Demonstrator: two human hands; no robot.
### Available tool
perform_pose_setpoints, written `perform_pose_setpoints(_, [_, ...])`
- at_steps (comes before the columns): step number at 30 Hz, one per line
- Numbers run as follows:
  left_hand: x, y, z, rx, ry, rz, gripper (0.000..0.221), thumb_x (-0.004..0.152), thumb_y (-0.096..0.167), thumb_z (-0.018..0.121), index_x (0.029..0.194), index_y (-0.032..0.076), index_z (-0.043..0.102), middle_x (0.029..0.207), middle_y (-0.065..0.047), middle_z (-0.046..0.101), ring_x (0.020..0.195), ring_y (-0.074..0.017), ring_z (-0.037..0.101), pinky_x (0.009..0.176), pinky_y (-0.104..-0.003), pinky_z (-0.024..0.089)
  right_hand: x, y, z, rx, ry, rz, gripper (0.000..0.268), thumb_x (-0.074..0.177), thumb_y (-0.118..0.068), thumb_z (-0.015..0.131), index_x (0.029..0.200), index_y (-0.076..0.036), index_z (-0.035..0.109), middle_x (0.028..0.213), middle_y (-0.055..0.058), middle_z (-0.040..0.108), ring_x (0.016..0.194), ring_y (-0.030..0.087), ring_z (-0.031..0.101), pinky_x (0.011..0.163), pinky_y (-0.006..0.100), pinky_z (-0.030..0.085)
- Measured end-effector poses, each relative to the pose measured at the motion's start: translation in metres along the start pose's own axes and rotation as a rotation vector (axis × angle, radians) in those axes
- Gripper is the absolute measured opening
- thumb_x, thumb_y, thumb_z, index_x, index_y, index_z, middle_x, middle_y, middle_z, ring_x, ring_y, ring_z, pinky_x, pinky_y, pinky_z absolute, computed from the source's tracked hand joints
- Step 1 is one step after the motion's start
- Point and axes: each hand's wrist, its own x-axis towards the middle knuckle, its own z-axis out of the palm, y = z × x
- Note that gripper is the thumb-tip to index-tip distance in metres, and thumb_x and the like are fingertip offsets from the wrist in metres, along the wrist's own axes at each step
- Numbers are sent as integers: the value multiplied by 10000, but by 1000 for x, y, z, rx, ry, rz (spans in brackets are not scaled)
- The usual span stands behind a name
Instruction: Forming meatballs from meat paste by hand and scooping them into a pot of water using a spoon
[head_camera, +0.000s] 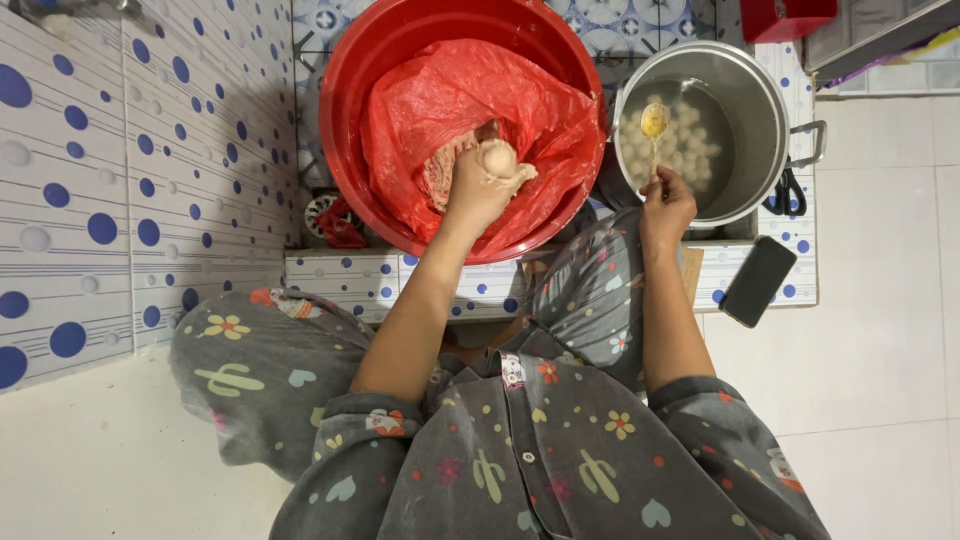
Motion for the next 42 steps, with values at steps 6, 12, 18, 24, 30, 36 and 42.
perform_pose_setpoints(6, [-5,39,0,-83,-62,15,267,763,90,911,861,17,674,677,-122,672,617,-184,654,667,-344,601,2,3,-1,55,-8,31,169,997,-16,670,1124,-30,781,648,86,702,620,192,682,625,281,522])
perform_pose_setpoints(12, [2,43,0,-235,-77,-152,258,907,257,813,916,34,684,585,-71,631,393,-84,518,342,-202,399,-5,-71,-18,39,-129,-121,168,1026,34,654,1160,30,756,712,124,714,708,247,719,668,345,551])
perform_pose_setpoints(18, [-3,39,-1,-321,-88,-50,445,773,-6,897,1140,-80,657,1026,-191,714,843,-140,674,751,-269,604,-30,-218,-46,-135,-233,-485,185,961,32,731,1122,-39,789,842,143,747,870,364,747,751,435,584])
perform_pose_setpoints(24, [2,20,4,-164,-5,-126,260,679,41,922,743,56,670,595,-32,663,526,-70,594,514,-180,493,-50,-262,-56,-354,-284,-709,293,943,-29,695,1205,-138,764,852,50,669,773,300,731,649,381,593])
perform_pose_setpoints(30, [7,-24,13,-60,37,-241,189,762,126,822,691,67,658,449,-62,565,297,-158,504,280,-252,369,-61,-262,-40,-506,-248,-763,254,968,-158,670,1183,-249,768,792,-16,604,624,251,698,518,375,572])
perform_pose_setpoints(36, [3,-15,-7,281,-19,-307,64,777,156,748,794,95,755,583,-79,688,524,-221,699,457,-352,515,-66,-255,-18,-125,-559,-449,217,931,-3,691,1095,-93,801,812,105,735,765,369,740,625,395,594])
perform_pose_setpoints(42, [-9,-15,-11,737,-109,-338,196,748,235,786,904,117,795,778,-111,746,863,-353,754,734,-486,616,-64,-183,-9,163,-778,39,188,921,-78,688,1060,-106,811,755,123,750,753,184,714,676,331,554])
